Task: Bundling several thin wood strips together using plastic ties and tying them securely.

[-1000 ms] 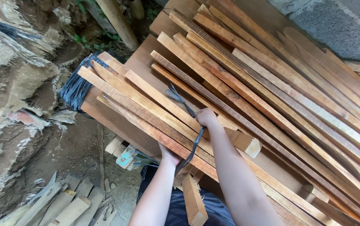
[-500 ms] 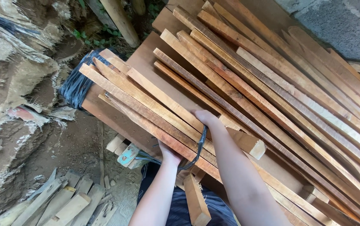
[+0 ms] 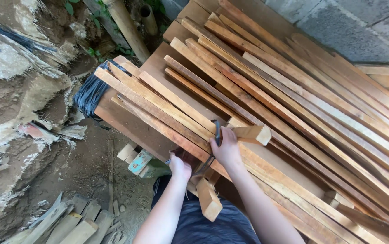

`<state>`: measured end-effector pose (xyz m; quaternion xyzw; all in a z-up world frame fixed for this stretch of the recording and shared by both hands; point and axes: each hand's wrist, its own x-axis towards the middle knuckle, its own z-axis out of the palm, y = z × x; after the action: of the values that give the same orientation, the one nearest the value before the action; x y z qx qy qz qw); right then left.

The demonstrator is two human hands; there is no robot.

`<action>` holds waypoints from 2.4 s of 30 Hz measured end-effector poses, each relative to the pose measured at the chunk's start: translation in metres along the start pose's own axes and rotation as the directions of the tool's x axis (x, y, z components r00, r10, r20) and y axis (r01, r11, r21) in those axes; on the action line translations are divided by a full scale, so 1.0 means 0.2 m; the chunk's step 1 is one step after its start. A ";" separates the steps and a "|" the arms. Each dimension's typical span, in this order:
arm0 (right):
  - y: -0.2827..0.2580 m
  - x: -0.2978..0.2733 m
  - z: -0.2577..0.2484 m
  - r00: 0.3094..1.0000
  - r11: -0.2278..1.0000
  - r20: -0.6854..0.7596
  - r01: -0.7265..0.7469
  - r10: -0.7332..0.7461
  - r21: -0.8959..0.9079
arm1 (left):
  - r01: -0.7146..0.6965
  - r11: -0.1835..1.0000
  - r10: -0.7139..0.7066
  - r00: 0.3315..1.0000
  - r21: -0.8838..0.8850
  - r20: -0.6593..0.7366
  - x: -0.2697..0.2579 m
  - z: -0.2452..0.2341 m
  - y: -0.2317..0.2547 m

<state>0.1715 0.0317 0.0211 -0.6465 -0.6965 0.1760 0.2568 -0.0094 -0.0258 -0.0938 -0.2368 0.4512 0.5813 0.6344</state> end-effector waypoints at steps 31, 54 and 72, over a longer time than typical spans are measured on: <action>-0.14 -0.09 -0.18 0.996 0.938 -0.045 -0.058 0.078 0.341 | -0.218 -0.395 -0.030 0.974 0.893 0.225 -0.56 0.03 0.34; -0.42 0.32 -0.47 0.988 0.927 0.154 -0.044 -0.015 0.373 | -0.796 -0.445 -0.053 0.480 0.410 0.875 -0.81 0.65 0.42; -0.36 0.12 -0.31 0.962 0.709 0.218 -0.040 -0.163 0.704 | -0.854 0.036 0.125 0.519 0.519 0.846 -0.53 0.51 0.26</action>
<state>0.1486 0.0418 0.1162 -0.4469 -0.6263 0.5030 0.3938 -0.0200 0.0140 0.0578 0.5683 0.5220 0.4277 0.4707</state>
